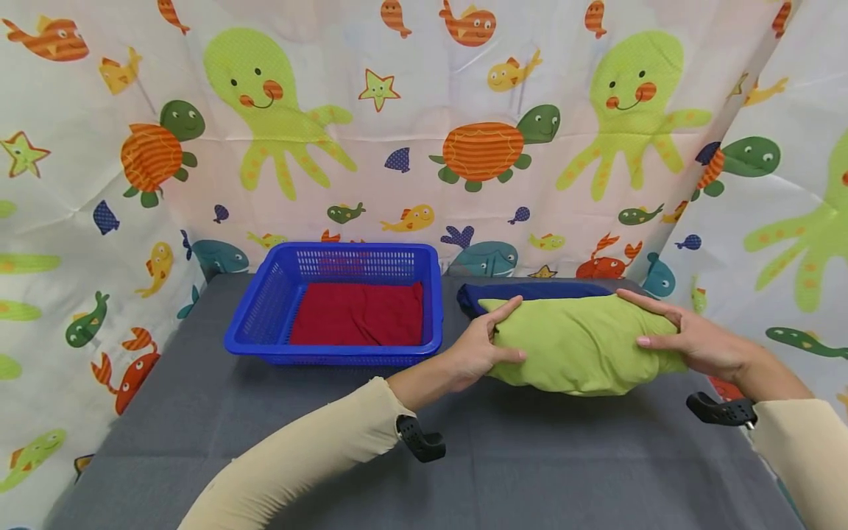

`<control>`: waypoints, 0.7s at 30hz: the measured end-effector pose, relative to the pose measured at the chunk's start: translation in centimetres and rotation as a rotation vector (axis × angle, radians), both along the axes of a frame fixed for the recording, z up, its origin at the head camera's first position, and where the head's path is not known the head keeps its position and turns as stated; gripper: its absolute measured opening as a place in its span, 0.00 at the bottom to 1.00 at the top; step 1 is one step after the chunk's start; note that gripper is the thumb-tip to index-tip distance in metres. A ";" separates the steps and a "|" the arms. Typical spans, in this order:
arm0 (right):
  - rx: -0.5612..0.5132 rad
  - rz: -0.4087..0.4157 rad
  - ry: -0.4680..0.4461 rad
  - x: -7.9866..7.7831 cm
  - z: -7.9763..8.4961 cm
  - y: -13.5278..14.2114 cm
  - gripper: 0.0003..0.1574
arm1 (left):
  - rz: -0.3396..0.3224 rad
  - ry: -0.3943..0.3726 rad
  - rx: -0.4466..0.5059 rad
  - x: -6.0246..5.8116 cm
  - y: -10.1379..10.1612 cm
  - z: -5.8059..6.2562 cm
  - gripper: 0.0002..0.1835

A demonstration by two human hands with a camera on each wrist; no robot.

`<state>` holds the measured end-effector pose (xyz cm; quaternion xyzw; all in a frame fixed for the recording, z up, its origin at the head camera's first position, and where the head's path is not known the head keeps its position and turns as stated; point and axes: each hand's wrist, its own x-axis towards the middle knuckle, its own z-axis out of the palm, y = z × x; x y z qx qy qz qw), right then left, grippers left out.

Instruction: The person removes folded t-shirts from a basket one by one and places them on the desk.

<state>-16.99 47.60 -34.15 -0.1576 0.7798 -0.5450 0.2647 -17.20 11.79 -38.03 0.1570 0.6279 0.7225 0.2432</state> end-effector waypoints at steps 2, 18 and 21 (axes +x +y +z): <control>-0.008 0.000 -0.014 0.2 -0.5 0.8 0.50 | -0.007 -0.005 0.005 0.4 0.7 -0.3 0.50; 0.001 0.042 -0.187 2.6 -4.6 6.4 0.48 | -0.088 -0.070 0.049 2.7 4.7 -4.1 0.52; -0.071 0.085 -0.273 2.9 -5.1 6.9 0.47 | -0.106 -0.072 0.037 2.8 5.1 -4.8 0.53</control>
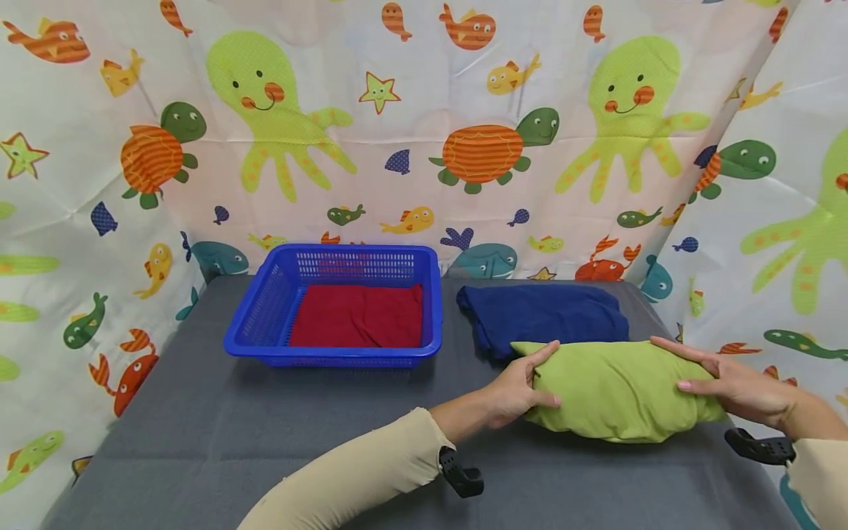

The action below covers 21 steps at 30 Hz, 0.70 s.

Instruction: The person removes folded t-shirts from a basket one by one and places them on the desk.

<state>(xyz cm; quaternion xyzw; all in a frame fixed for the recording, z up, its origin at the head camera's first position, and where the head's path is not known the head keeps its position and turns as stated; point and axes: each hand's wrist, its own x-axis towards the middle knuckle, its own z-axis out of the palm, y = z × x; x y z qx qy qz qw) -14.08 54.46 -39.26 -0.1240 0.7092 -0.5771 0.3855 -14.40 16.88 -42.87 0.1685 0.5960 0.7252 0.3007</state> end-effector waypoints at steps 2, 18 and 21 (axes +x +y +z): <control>-0.046 0.028 -0.049 0.1 -0.3 0.2 0.46 | -0.015 -0.011 -0.011 0.0 0.1 -0.5 0.53; -0.005 0.050 -0.135 -0.1 -3.2 1.3 0.45 | -0.092 -0.039 -0.118 0.6 0.6 -3.6 0.51; 0.004 0.034 -0.112 0.0 -3.7 1.6 0.46 | -0.088 -0.037 -0.149 0.5 0.5 -3.9 0.51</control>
